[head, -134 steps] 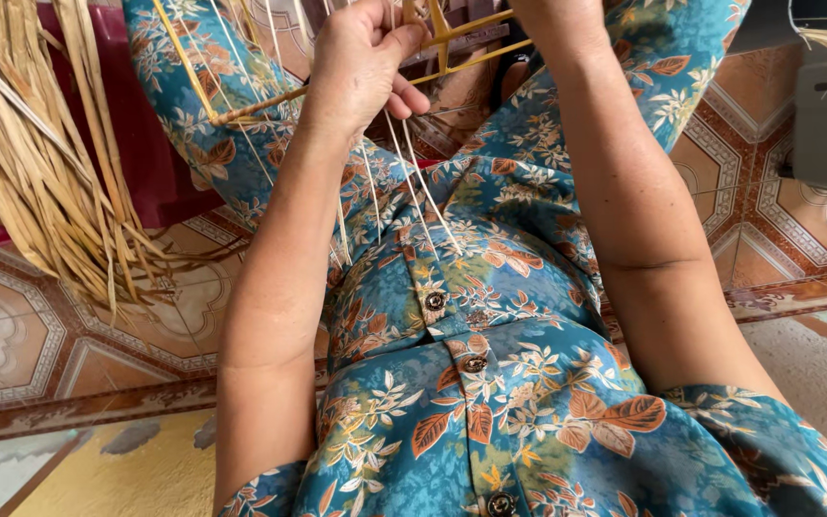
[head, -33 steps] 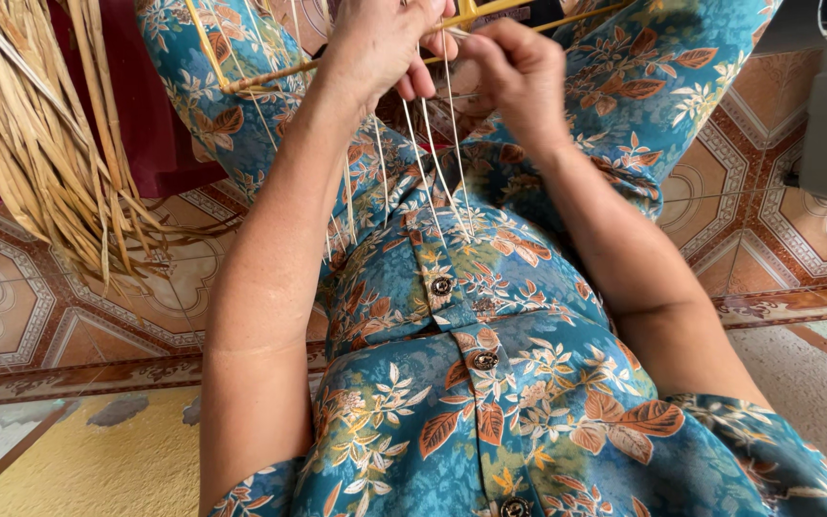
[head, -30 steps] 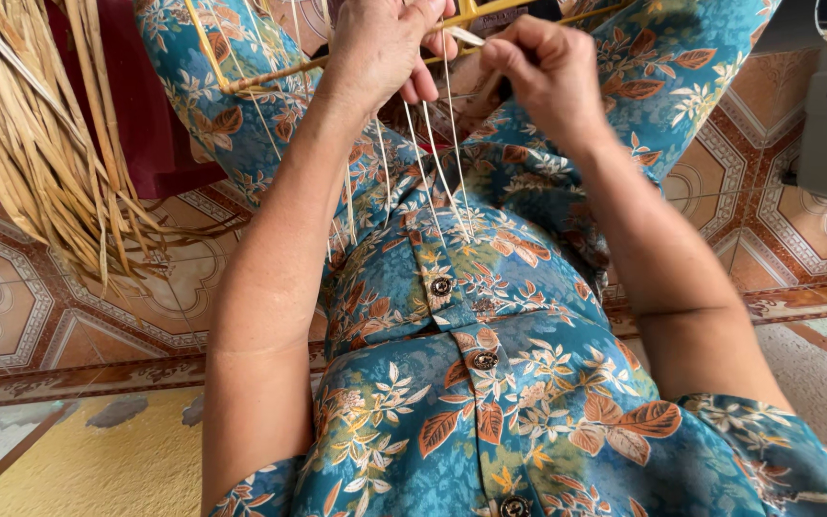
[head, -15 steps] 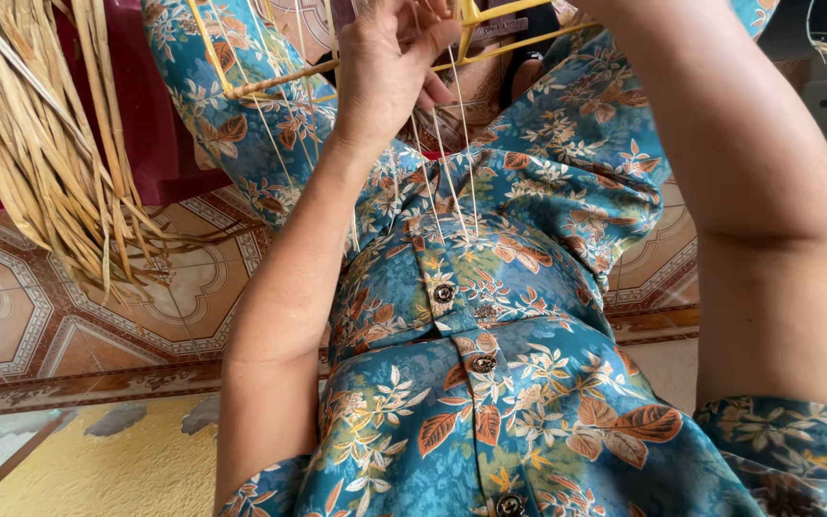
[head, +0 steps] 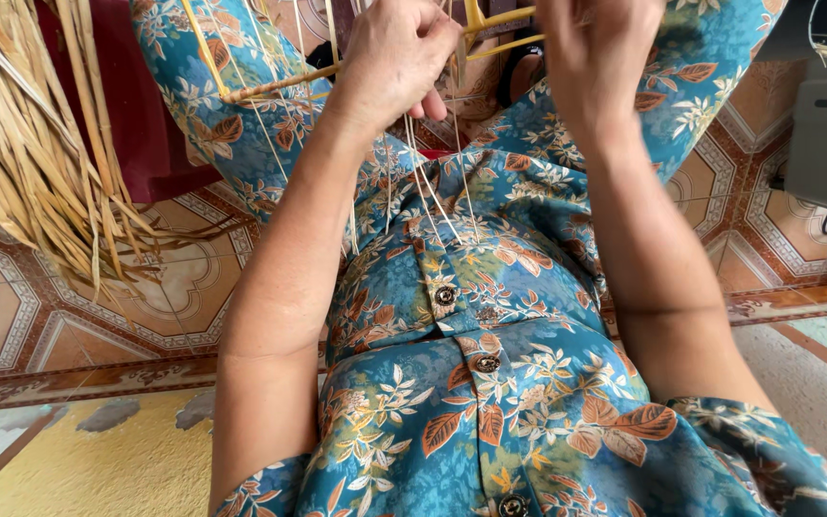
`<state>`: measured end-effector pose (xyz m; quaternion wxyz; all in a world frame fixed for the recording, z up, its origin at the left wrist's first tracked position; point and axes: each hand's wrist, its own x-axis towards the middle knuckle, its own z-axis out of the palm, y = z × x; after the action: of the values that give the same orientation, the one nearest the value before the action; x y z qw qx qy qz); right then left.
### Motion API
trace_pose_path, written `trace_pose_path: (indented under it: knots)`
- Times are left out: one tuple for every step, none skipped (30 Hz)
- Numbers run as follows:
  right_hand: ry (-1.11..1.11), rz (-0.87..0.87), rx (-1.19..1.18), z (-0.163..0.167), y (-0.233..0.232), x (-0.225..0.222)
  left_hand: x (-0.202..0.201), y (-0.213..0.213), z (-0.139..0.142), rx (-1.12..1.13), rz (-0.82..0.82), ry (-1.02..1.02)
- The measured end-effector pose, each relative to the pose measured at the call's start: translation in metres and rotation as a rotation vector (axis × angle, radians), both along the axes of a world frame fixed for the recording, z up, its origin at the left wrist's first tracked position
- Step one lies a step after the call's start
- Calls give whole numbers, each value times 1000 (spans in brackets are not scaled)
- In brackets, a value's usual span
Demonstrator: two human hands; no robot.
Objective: The person sits on the floor and weaves thin dried plant strips into a yellow metal frame. They repeatedly pull strips through the frame and adjust the tension to build the woven structure.
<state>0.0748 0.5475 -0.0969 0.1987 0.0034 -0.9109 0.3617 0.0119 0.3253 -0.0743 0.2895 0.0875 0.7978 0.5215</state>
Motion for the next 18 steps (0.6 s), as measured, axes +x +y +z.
trace_pose_path:
  knots:
    - [-99, 60, -167, 3, -13, 19, -5, -1, 0, -35, -36, -45]
    - [-192, 122, -334, 4, -22, 29, -10, -2, -1, -70, -72, -84]
    - [-219, 171, -371, 3, -28, 36, -13, -3, -1, -38, -78, -87]
    - [-248, 217, -410, -1, -35, 42, -15, -4, 0, -7, -85, -92]
    - [-245, 271, -479, -5, -39, 43, -16, -4, 0, 24, -95, -99]
    - [-241, 326, -546, -11, -43, 42, -16, -3, 0, 37, -80, -124]
    - [-232, 384, -613, -16, -43, 38, -16, -3, 0, 50, -64, -146]
    - [-294, 362, -645, -21, -42, 33, -15, -2, 1, 61, -46, -168]
    - [-359, 339, -677, -24, -40, 29, -13, -2, 2, 72, -24, -141]
    - [-423, 318, -709, -26, -36, 26, -11, -3, 2, 84, 0, -112]
    - [-480, 329, -762, -24, -28, 24, -10, -4, 3, 95, 24, -80]
    - [-539, 340, -815, -20, -15, 22, -7, -5, 3, 178, 59, -76]
    - [-599, 349, -865, -15, -4, 21, -2, -7, 3, 264, 92, -72]
    - [-652, 339, -880, -10, 5, 20, 1, -8, 3, 352, 124, -68]
    - [-707, 328, -894, -3, 13, 20, 4, -9, 3, 296, 168, 46]
    - [-768, 316, -910, 3, 20, 20, 9, -10, 3, 238, 213, 156]
    - [-771, 322, -993, 10, 25, 16, 13, -12, 2, 176, 260, 268]
    - [-768, 330, -1076, 17, 29, 11, 16, -13, 2, 220, 275, 351]
